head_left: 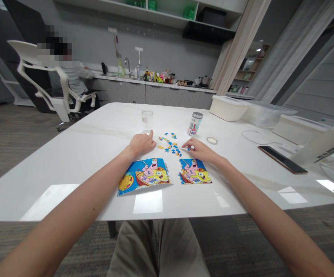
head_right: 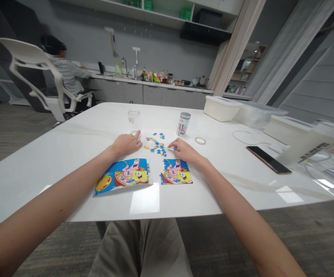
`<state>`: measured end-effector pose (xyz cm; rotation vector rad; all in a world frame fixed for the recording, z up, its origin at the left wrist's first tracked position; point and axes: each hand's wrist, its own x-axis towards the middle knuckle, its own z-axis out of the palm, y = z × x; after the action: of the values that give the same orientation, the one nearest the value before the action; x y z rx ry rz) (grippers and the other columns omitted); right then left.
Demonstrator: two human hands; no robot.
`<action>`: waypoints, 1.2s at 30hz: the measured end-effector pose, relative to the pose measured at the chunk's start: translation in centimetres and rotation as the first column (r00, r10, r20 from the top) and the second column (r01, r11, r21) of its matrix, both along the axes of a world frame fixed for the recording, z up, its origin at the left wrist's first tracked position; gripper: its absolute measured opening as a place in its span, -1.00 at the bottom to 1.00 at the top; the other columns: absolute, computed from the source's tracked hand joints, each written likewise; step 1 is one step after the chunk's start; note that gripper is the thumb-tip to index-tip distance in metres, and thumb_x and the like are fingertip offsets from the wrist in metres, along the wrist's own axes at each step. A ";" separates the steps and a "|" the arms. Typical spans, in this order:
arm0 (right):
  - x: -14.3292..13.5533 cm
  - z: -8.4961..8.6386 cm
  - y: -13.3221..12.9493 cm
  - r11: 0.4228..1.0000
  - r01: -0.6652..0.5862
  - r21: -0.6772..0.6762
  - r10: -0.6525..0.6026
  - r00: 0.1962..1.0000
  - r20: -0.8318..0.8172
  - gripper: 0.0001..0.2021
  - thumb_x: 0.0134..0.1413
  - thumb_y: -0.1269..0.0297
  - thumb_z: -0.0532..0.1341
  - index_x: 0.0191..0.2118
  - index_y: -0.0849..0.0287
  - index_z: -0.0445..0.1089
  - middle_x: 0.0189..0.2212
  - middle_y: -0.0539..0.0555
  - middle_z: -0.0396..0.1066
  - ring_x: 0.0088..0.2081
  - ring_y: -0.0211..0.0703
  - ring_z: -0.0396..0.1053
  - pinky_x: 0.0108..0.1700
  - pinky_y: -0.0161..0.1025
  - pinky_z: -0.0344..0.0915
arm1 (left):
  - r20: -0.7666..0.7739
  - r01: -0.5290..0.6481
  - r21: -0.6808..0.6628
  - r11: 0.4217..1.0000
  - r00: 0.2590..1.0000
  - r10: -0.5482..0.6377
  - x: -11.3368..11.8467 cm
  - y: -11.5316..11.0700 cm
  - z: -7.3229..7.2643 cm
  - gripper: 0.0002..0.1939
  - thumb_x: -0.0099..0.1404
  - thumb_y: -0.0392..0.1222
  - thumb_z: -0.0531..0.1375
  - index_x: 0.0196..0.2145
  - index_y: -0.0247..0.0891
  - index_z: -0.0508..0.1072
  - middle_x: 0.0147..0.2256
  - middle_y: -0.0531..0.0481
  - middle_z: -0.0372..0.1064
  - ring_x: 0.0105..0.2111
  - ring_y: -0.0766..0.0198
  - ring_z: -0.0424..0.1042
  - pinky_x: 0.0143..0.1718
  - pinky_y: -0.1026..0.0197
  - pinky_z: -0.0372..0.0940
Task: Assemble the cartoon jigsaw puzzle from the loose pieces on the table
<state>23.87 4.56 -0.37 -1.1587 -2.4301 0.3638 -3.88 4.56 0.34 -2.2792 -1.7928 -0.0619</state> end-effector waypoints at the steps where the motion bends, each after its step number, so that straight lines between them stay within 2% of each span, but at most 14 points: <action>1: 0.0 0.0 0.0 1.000 0.002 0.004 -0.002 1.000 -0.001 -0.61 -0.09 0.62 0.08 -0.15 0.22 0.46 -0.19 0.14 0.34 -0.19 -0.15 0.35 -0.12 -0.22 0.31 | 0.021 0.002 -0.011 1.000 1.000 -0.001 -0.2 0.1 0.0 -0.44 0.35 -0.08 -0.13 0.20 -0.45 0.15 -0.13 -0.36 0.48 -0.13 -0.09 0.48 -0.21 0.05 0.28; 4: 0.1 0.0 -0.1 1.000 -0.004 0.020 0.004 1.000 -0.001 -0.62 -0.08 0.61 0.08 -0.15 0.20 0.45 -0.19 0.13 0.34 -0.18 -0.15 0.35 -0.10 -0.23 0.31 | 0.147 0.004 -0.098 0.995 0.989 0.011 -1.2 0.2 0.6 -0.48 0.34 -0.08 -0.12 0.16 -0.39 0.18 -0.11 -0.31 0.47 -0.12 -0.03 0.46 -0.18 0.08 0.26; 6: 0.1 0.0 -0.1 0.999 -0.007 0.033 0.007 1.000 -0.006 -0.63 -0.06 0.60 0.08 -0.14 0.19 0.44 -0.20 0.12 0.35 -0.17 -0.15 0.35 -0.10 -0.22 0.31 | 0.294 0.065 -0.228 0.972 0.956 0.005 -2.2 0.1 1.6 -0.50 0.32 0.02 -0.08 0.10 -0.31 0.25 -0.12 -0.23 0.47 -0.16 0.05 0.45 -0.22 0.14 0.26; 7: 0.1 0.0 -0.1 0.999 -0.005 0.041 0.006 1.000 -0.010 -0.64 -0.05 0.59 0.08 -0.13 0.19 0.43 -0.20 0.12 0.36 -0.17 -0.15 0.35 -0.09 -0.22 0.31 | 0.367 0.150 -0.315 0.937 0.930 -0.026 -2.6 -0.1 2.2 -0.49 0.31 0.12 -0.07 0.02 -0.28 0.32 -0.16 -0.20 0.48 -0.23 0.09 0.46 -0.30 0.17 0.25; 9: 0.2 0.0 -0.1 0.999 -0.002 0.053 0.003 1.000 -0.016 -0.65 -0.04 0.57 0.09 -0.12 0.20 0.42 -0.21 0.12 0.37 -0.17 -0.14 0.35 -0.09 -0.21 0.31 | 0.431 0.300 -0.517 0.802 0.900 -0.059 -3.2 -0.7 3.4 -0.41 0.21 0.30 0.00 -0.11 -0.26 0.41 -0.34 -0.16 0.49 -0.40 0.13 0.43 -0.47 0.18 0.18; 11: 0.2 0.0 -0.1 0.998 -0.003 0.056 0.004 1.000 -0.011 -0.66 -0.02 0.56 0.08 -0.11 0.21 0.40 -0.20 0.13 0.37 -0.17 -0.14 0.36 -0.09 -0.21 0.32 | 0.437 0.382 -0.636 0.670 0.894 -0.096 -3.1 -1.5 4.3 -0.45 0.09 0.32 0.13 -0.23 -0.21 0.45 -0.41 -0.08 0.46 -0.47 0.19 0.38 -0.53 0.21 0.09; 13: 0.1 0.0 -0.2 0.998 -0.006 0.055 0.006 1.000 -0.001 -0.67 0.00 0.54 0.08 -0.10 0.22 0.39 -0.19 0.15 0.37 -0.16 -0.14 0.36 -0.09 -0.21 0.32 | 0.396 0.412 -0.666 0.622 0.902 -0.174 -2.7 -2.0 4.8 -0.51 -0.07 0.26 0.28 -0.34 -0.19 0.45 -0.42 -0.02 0.44 -0.46 0.22 0.35 -0.51 0.23 0.08; 16: 0.1 0.1 -0.3 0.999 -0.006 0.048 0.005 1.000 0.013 -0.69 0.03 0.52 0.08 -0.09 0.23 0.38 -0.17 0.16 0.36 -0.16 -0.14 0.37 -0.08 -0.20 0.32 | 0.294 0.367 -0.642 0.673 0.929 -0.225 -2.5 -1.9 4.9 -0.54 -0.14 0.19 0.32 -0.39 -0.21 0.43 -0.39 -0.01 0.44 -0.41 0.22 0.35 -0.45 0.24 0.13; 19: 0.1 0.0 -0.2 0.998 0.031 0.056 -0.032 0.999 0.027 -0.71 0.07 0.49 0.09 -0.08 0.25 0.39 -0.15 0.18 0.36 -0.14 -0.12 0.37 -0.05 -0.17 0.31 | 0.220 0.277 -0.586 0.761 0.959 -0.179 -3.8 -1.0 4.8 -0.57 -0.11 0.12 0.28 -0.35 -0.22 0.43 -0.33 -0.04 0.45 -0.36 0.19 0.37 -0.42 0.25 0.16; 21: 0.1 -0.1 -0.1 0.993 0.094 0.070 -0.097 0.994 0.041 -0.73 0.07 0.46 0.12 -0.09 0.25 0.40 -0.15 0.19 0.36 -0.15 -0.10 0.37 -0.02 -0.14 0.29 | 0.189 0.229 -0.562 0.795 0.971 -0.145 -5.2 -0.4 4.8 -0.57 -0.10 0.11 0.27 -0.33 -0.23 0.44 -0.34 -0.05 0.44 -0.35 0.16 0.38 -0.42 0.25 0.16; 26: 0.4 -0.3 0.2 0.973 0.223 0.068 -0.229 0.968 0.104 -0.80 0.04 0.41 0.19 -0.19 0.23 0.47 -0.27 0.15 0.35 -0.26 -0.10 0.38 -0.05 -0.13 0.30 | 0.212 0.225 -0.521 0.823 0.968 -0.131 -7.3 0.1 5.0 -0.55 -0.04 0.13 0.24 -0.27 -0.22 0.46 -0.24 -0.08 0.44 -0.28 0.16 0.40 -0.37 0.26 0.19; 29: 0.4 -0.3 0.2 0.979 0.198 0.044 -0.201 0.976 0.080 -0.80 0.03 0.44 0.19 -0.20 0.23 0.48 -0.27 0.14 0.34 -0.27 -0.12 0.39 -0.04 -0.13 0.30 | 0.222 0.216 -0.491 0.844 0.968 -0.119 -6.7 -0.3 5.0 -0.52 0.02 0.25 0.18 -0.28 -0.20 0.46 -0.29 -0.06 0.46 -0.34 0.17 0.40 -0.40 0.24 0.17; 32: 0.4 -0.4 0.2 0.990 0.136 0.037 -0.137 0.990 0.026 -0.78 0.02 0.45 0.20 -0.17 0.20 0.47 -0.21 0.14 0.34 -0.22 -0.13 0.40 -0.03 -0.14 0.32 | 0.239 0.245 -0.510 0.824 0.961 -0.138 -5.5 -0.6 4.7 -0.47 -0.01 0.36 0.17 -0.40 -0.21 0.44 -0.45 -0.02 0.43 -0.45 0.20 0.35 -0.48 0.22 0.11; 36: 0.5 -0.4 0.3 0.988 0.145 0.047 -0.145 0.989 -0.007 -0.75 0.01 0.43 0.22 -0.13 0.19 0.44 -0.09 0.17 0.39 -0.05 -0.06 0.38 0.06 -0.09 0.29 | 0.202 0.244 -0.545 0.802 0.967 -0.156 -4.7 -0.5 4.1 -0.54 -0.10 0.27 0.26 -0.51 -0.20 0.35 -0.55 0.04 0.36 -0.53 0.24 0.28 -0.54 0.22 0.06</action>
<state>24.41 4.87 -0.80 -1.3029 -2.3210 0.2621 -8.55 4.08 4.49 -2.9473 -1.8082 0.3216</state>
